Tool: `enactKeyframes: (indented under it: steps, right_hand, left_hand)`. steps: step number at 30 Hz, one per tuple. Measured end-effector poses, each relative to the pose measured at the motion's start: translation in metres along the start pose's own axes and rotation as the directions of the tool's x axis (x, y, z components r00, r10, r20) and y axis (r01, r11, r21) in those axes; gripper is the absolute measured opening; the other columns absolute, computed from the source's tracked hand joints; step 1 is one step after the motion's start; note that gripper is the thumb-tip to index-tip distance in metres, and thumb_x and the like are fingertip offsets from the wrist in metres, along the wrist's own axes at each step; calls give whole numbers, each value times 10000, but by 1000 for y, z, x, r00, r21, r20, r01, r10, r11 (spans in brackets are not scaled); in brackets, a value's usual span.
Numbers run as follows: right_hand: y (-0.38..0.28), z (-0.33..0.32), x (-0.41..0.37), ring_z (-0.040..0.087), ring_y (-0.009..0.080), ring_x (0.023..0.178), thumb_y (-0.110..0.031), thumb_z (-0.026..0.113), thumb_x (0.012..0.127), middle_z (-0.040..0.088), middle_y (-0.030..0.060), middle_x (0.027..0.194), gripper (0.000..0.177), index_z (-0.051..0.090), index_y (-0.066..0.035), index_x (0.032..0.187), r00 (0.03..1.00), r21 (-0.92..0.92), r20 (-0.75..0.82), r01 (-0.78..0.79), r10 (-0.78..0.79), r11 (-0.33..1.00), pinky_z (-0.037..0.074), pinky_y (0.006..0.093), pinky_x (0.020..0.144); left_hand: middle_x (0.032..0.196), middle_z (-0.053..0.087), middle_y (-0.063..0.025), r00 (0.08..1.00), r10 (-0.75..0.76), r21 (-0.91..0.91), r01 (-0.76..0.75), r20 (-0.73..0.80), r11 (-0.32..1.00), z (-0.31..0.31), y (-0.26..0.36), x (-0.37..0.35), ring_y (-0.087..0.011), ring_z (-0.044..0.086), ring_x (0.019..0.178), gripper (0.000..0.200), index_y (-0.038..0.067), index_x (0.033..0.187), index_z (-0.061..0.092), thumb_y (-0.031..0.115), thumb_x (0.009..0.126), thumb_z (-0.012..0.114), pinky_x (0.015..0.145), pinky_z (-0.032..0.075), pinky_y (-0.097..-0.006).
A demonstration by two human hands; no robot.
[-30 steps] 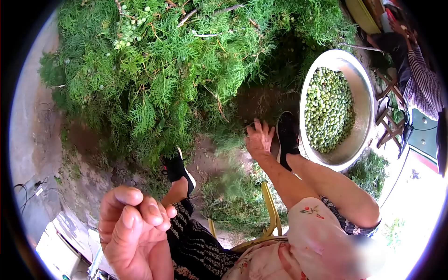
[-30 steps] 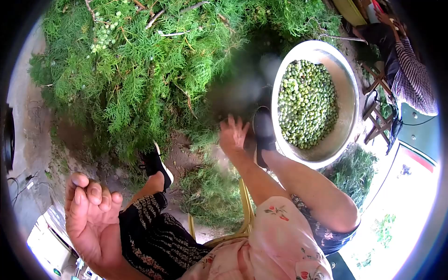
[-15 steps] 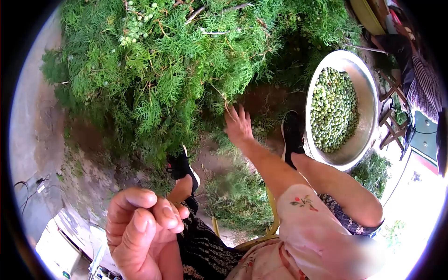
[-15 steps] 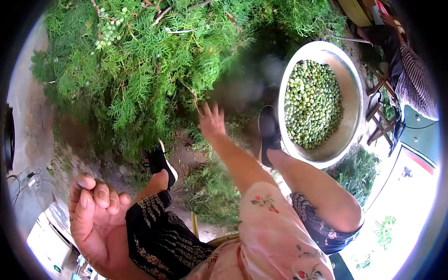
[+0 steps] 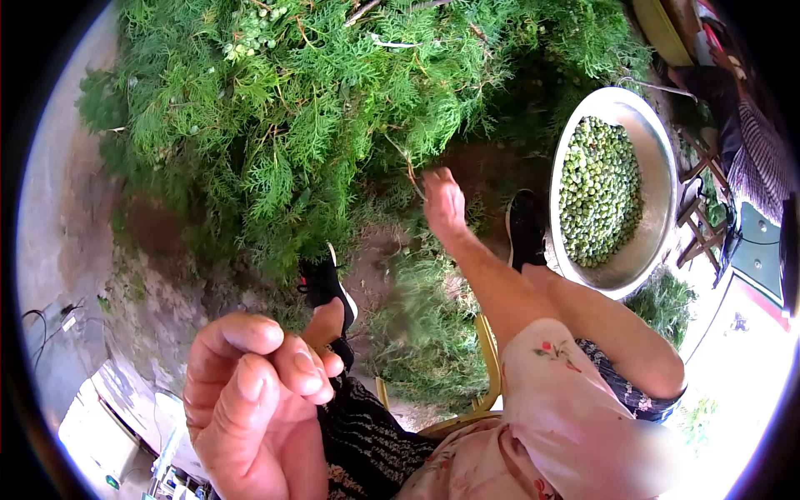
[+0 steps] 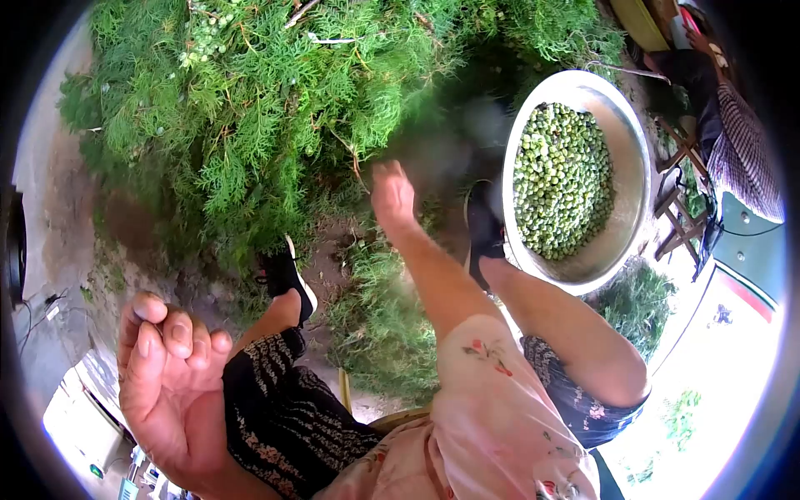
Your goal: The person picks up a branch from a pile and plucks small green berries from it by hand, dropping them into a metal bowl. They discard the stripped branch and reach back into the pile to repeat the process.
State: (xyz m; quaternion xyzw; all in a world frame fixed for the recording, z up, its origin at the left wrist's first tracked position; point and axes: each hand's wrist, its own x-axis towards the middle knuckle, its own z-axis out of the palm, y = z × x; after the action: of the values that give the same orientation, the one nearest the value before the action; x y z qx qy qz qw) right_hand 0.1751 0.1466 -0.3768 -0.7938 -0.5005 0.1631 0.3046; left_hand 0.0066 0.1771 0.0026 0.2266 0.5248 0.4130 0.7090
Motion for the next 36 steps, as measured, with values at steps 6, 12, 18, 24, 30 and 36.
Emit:
enactKeyframes:
  steps: [6, 12, 18, 24, 30, 36]
  right_hand:
    - [29, 25, 28, 567, 337, 933, -71, 537, 743, 562, 168, 1026, 245, 599, -85, 980, 896, -367, 432, 72, 101, 928, 490, 383, 771]
    - [42, 5, -16, 560, 382, 824, -53, 576, 715, 552, 203, 898, 150, 591, -49, 865, 979, -2, 204, 16, -15, 1000, 482, 429, 699]
    - [47, -26, -109, 560, 382, 766, -108, 584, 717, 561, 187, 879, 75, 604, -68, 776, 732, -129, 677, 12, 79, 992, 475, 429, 670]
    - [28, -34, -83, 598, 333, 766, -88, 579, 716, 602, 138, 740, 85, 626, -76, 786, 928, -82, 354, -97, 120, 992, 479, 413, 669]
    - [19, 1, -67, 583, 354, 820, -99, 652, 691, 597, 151, 862, 185, 587, -62, 859, 848, -44, 441, -306, 294, 951, 476, 409, 706]
    - [11, 19, -77, 580, 329, 852, -134, 697, 669, 569, 152, 911, 281, 564, -83, 911, 907, -171, 363, -161, 214, 972, 476, 410, 715]
  left_hand:
    - [865, 569, -99, 988, -52, -53, 60, 145, 997, -13, 6, 5, -197, 556, 806, 202, -5, 1062, 518, 99, 901, 454, 821, 464, -340]
    - [831, 554, -82, 993, -51, -50, 56, 106, 997, -8, 6, 2, -182, 536, 769, 197, 1, 1042, 511, 100, 874, 489, 803, 451, -354]
    - [758, 537, -48, 1000, -1, -33, 2, 7, 999, 0, 0, 0, -143, 517, 656, 204, 15, 1068, 473, 112, 891, 498, 737, 456, -355]
    - [763, 538, -56, 999, -16, 28, 14, 45, 1000, -6, -1, 0, -146, 521, 662, 216, 9, 1078, 470, 115, 892, 500, 738, 460, -351]
    - [775, 541, -64, 998, -20, 13, 20, 55, 1000, -7, 2, 2, -154, 528, 670, 209, 8, 1073, 464, 117, 897, 494, 746, 468, -355]
    - [782, 543, -64, 999, 15, -58, -13, 31, 998, -7, -1, 1, -154, 524, 671, 209, 10, 1074, 462, 119, 899, 493, 755, 462, -359]
